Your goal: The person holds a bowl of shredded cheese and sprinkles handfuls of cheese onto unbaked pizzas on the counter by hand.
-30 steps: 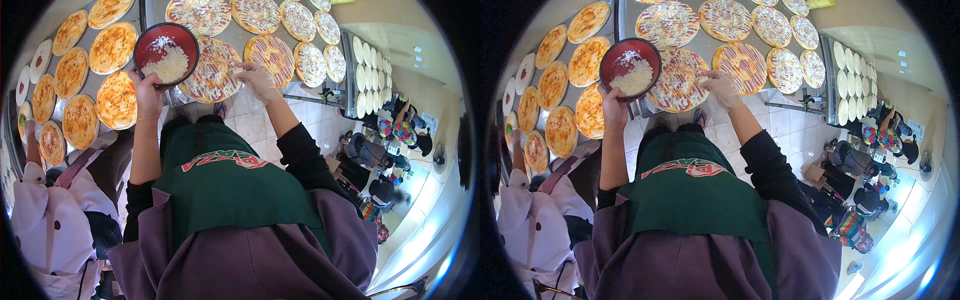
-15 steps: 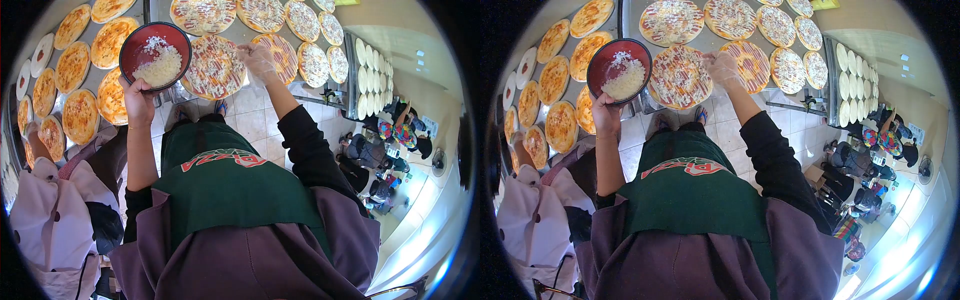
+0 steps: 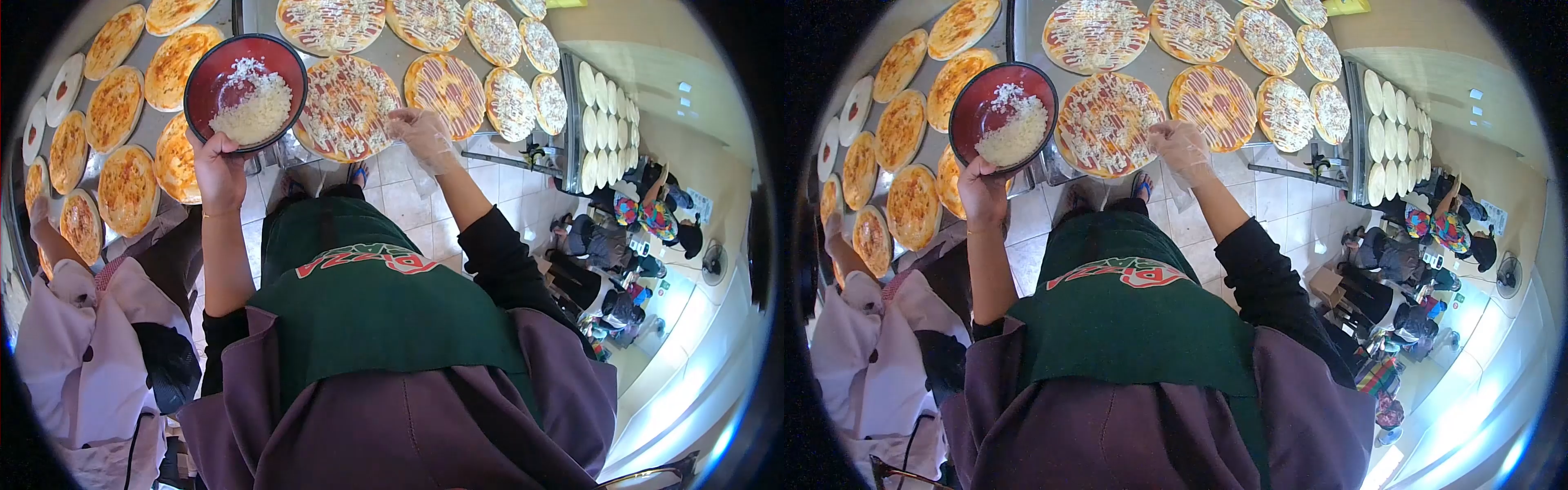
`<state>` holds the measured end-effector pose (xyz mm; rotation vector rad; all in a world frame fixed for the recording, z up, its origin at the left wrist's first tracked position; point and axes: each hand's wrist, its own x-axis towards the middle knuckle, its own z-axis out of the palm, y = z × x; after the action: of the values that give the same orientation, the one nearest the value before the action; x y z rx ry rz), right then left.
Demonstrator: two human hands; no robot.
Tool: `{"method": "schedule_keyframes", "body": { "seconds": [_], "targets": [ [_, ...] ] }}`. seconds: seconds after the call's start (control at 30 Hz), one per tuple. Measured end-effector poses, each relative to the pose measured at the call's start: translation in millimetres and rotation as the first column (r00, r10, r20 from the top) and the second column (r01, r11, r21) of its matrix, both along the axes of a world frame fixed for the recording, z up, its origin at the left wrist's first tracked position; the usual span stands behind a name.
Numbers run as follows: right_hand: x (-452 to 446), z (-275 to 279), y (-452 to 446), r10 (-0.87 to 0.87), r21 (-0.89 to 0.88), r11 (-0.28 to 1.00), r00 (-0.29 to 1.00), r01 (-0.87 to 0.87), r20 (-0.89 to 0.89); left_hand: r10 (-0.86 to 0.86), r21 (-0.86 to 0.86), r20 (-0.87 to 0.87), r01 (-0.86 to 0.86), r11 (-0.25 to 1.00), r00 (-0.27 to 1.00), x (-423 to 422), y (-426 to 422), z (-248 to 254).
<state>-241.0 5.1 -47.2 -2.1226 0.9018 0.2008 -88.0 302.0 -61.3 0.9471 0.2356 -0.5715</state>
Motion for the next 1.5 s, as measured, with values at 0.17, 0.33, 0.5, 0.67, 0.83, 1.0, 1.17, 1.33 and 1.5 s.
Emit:
{"method": "schedule_keyframes", "body": {
  "seconds": [0.17, 0.33, 0.5, 0.67, 0.83, 1.0, 1.17, 1.33, 1.5],
  "targets": [
    [-4.4, -14.6, -2.6, 0.063, -0.035, 0.997, 0.998, -0.063, 0.013, 0.064, -0.013, -0.005, -0.064, 0.998, 0.998, -3.1, -4.2, 18.5],
    [2.9, -13.8, -2.9, 0.055, -0.093, 0.994, 0.996, -0.049, 0.064, 0.11, -0.024, -0.017, -0.11, 0.994, 0.994, -2.9, -3.0, 23.2],
    [17.7, -11.6, -4.6, -0.009, 0.019, 1.0, 0.985, 0.006, 0.174, 0.115, -0.022, -0.035, -0.116, 0.993, 0.993, -2.5, -0.2, 27.9],
    [44.6, -3.3, -7.1, 0.12, -0.074, 0.991, 0.98, -0.109, 0.159, 0.126, -0.012, -0.012, -0.126, 0.992, 0.992, -1.4, 5.5, 25.5],
    [66.8, -0.8, 0.2, 0.213, -0.215, 0.962, 0.954, -0.167, 0.212, 0.086, -0.059, -0.018, -0.087, 0.994, 0.996, -0.5, 15.6, 16.9],
    [67.5, -8.6, -2.6, 0.212, -0.147, 0.972, 0.952, -0.182, 0.219, 0.134, 0.027, 0.013, -0.135, 0.991, 0.991, -3.5, 16.0, 20.9],
    [53.8, -9.8, -4.9, 0.175, -0.025, 0.984, 0.942, -0.175, 0.285, 0.151, 0.012, -0.01, -0.151, 0.988, 0.988, -4.2, 20.6, 18.0],
    [52.2, -1.8, -4.1, 0.091, -0.005, 0.996, 0.987, -0.092, 0.133, 0.166, 0.017, -0.021, -0.165, 0.986, 0.986, -5.1, 18.6, 25.0],
    [63.7, -8.6, 1.0, 0.163, -0.039, 0.987, 0.959, -0.158, 0.234, 0.134, 0.028, -0.02, -0.133, 0.991, 0.991, -3.8, 21.0, 20.9]
  ]
}}
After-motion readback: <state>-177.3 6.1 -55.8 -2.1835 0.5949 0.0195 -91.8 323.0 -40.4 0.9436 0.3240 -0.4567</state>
